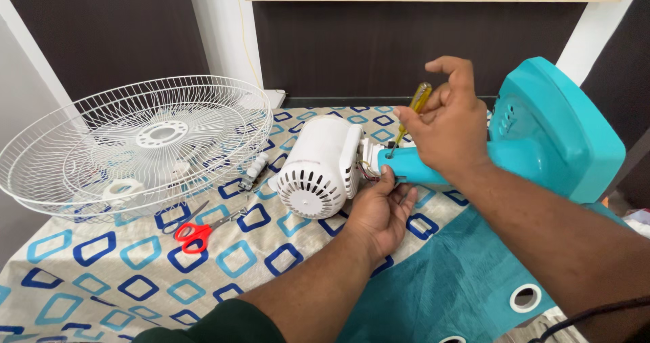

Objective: The person assembles an electric fan by attaching the motor housing to the neck and securing it with a screwdriver. They then connect the power cord and tighten the screws to complete the assembly.

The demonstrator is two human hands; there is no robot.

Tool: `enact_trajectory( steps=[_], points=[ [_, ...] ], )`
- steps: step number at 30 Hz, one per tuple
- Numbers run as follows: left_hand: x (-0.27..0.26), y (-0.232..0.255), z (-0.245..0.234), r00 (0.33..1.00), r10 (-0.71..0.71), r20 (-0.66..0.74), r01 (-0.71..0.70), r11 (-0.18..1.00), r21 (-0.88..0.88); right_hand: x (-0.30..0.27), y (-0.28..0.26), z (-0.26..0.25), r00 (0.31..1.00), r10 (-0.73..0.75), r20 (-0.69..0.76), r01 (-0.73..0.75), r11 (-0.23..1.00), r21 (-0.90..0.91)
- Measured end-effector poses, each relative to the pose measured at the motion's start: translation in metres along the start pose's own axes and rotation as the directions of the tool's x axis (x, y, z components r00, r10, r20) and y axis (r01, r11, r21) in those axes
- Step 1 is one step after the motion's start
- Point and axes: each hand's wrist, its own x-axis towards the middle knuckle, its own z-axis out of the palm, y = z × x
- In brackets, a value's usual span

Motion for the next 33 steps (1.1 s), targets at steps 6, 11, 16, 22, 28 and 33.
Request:
enact_trajectory(
  steps=[6,11,16,22,28,33],
  points=[
    [-0.004,0.001,0.004,0.999,-0.024,-0.044,0.022,0.999,-0.033,0.003,0.011,0.001,0.991,-0.121,0.048,0.117,0.990,0.080],
    [-0.003,0.002,0.005,0.998,-0.021,-0.058,0.020,1.000,-0.018,0.004,0.014,0.001,0.999,-0.013,0.052,-0.007,0.935,0.354],
    [-0.006,0.004,0.009,0.999,-0.005,-0.045,0.004,1.000,-0.017,0.005,0.009,0.001,1.000,-0.012,-0.002,0.012,0.998,0.055],
    [-0.008,0.004,0.011,0.997,-0.009,-0.076,0.008,1.000,-0.007,0.001,0.013,-0.009,0.998,0.063,-0.009,-0.062,0.992,0.114],
    [-0.007,0.003,0.004,0.999,-0.013,-0.053,0.015,0.999,0.029,0.001,0.021,-0.030,0.994,0.092,-0.065,-0.074,0.968,0.241],
    [-0.011,0.002,0.005,0.998,-0.060,-0.037,0.063,0.994,0.087,0.000,0.019,-0.047,0.974,0.225,-0.039,-0.209,0.946,0.247]
  ],
)
